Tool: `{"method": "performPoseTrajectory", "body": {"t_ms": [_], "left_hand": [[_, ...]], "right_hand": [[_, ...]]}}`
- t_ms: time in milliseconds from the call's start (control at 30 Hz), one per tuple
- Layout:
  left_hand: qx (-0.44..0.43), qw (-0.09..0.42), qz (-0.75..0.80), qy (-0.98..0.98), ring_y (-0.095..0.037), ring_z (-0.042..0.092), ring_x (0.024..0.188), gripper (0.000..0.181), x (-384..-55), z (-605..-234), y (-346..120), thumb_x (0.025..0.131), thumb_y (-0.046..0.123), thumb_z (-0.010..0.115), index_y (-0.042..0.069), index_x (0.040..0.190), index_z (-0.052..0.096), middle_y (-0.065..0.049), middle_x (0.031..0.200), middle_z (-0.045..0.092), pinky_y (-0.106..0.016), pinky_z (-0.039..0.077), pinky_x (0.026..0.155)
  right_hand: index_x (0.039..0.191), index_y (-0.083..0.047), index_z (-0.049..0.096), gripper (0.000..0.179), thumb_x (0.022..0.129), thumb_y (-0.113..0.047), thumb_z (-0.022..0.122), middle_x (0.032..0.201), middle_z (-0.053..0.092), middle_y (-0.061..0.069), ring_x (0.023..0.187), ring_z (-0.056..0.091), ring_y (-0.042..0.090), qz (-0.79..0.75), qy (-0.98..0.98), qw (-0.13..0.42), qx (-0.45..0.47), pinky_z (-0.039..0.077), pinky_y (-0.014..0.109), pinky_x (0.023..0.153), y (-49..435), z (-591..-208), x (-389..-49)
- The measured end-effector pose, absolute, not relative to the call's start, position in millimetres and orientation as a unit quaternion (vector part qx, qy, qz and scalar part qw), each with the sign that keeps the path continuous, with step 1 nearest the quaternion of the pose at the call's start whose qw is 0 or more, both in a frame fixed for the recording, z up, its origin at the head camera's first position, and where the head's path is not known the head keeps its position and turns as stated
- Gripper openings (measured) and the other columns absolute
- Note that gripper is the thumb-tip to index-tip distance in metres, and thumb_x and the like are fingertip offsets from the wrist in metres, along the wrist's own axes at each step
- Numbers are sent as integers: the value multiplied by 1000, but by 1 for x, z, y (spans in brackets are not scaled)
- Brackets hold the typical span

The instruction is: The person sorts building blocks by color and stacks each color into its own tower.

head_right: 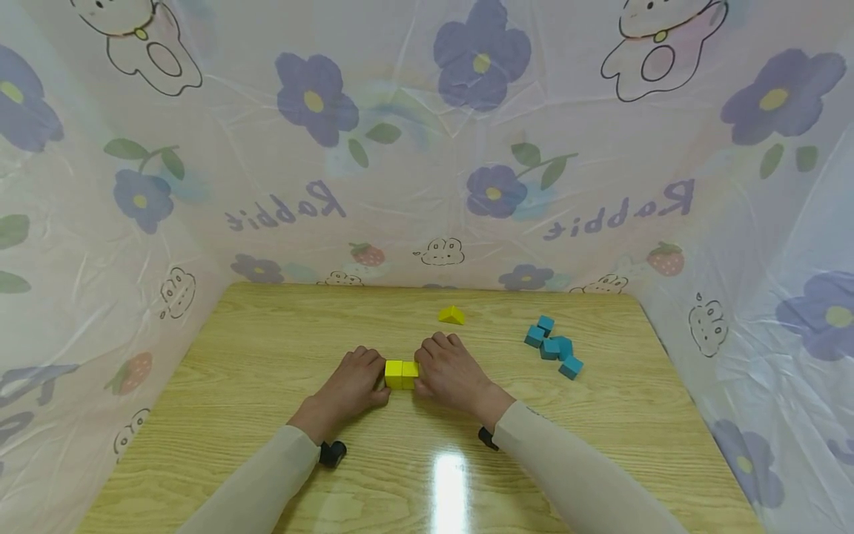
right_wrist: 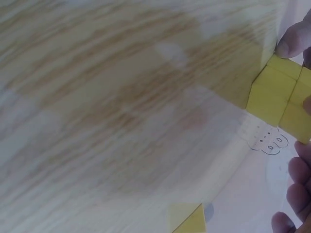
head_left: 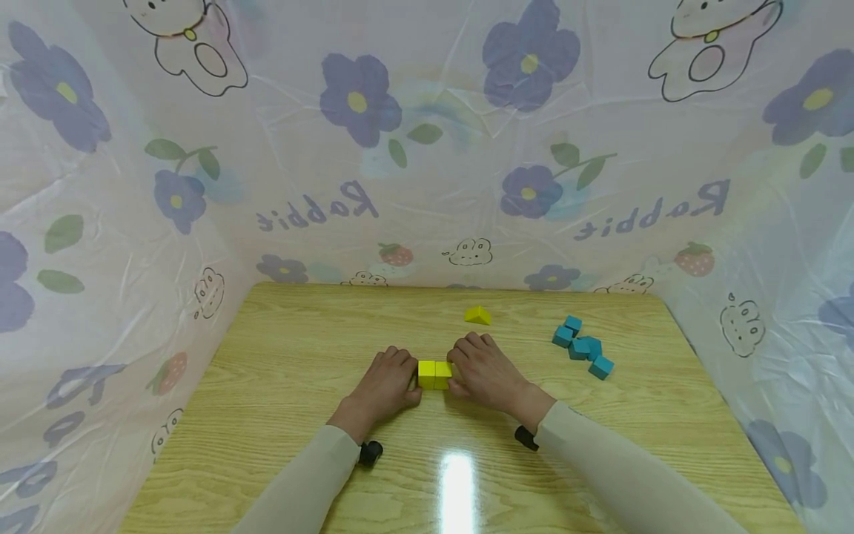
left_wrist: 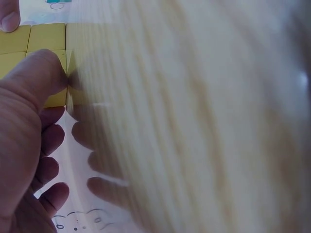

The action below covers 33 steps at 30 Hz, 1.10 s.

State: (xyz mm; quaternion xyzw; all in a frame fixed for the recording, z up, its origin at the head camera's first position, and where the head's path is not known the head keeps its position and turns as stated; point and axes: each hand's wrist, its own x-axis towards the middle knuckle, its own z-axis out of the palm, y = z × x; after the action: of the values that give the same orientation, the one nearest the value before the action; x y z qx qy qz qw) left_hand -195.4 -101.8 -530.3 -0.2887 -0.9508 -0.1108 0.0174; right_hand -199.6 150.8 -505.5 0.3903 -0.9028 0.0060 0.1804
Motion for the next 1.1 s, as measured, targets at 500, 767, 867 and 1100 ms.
{"method": "performPoseTrajectory", "body": {"t_ms": [500,767,867,1100], "left_hand": [[-286,20,-111,-951,-19,50,103,30,-198,-533,-103,94,37,72,12,110,68,1,111,64,-41,45,97],[-283,11,-110,-953,-21,51,108,34,-198,-534,-103,96,38,69,11,117,68,-1,117,65,-42,44,101],[-284,11,-110,-952,-21,52,107,36,-197,-534,-102,96,39,70,10,117,68,-2,117,65,-42,44,100],[-285,13,-107,-952,-21,51,107,35,-196,-533,-102,96,40,69,11,116,68,-1,117,65,-42,44,101]], "right_hand": [[117,-9,68,42,97,-47,68,112,65,4,102,54,25,30,-905,169,390,43,39,85,156,-495,-207],[113,-4,68,36,98,-36,72,108,63,10,97,52,30,14,-929,201,309,43,46,86,186,-476,-249],[112,-2,67,36,97,-34,73,107,62,12,98,50,31,-16,-943,181,279,44,48,88,198,-480,-262],[110,-2,64,39,98,-38,72,108,61,14,99,47,32,-81,-952,152,255,41,48,89,209,-492,-283]]}}
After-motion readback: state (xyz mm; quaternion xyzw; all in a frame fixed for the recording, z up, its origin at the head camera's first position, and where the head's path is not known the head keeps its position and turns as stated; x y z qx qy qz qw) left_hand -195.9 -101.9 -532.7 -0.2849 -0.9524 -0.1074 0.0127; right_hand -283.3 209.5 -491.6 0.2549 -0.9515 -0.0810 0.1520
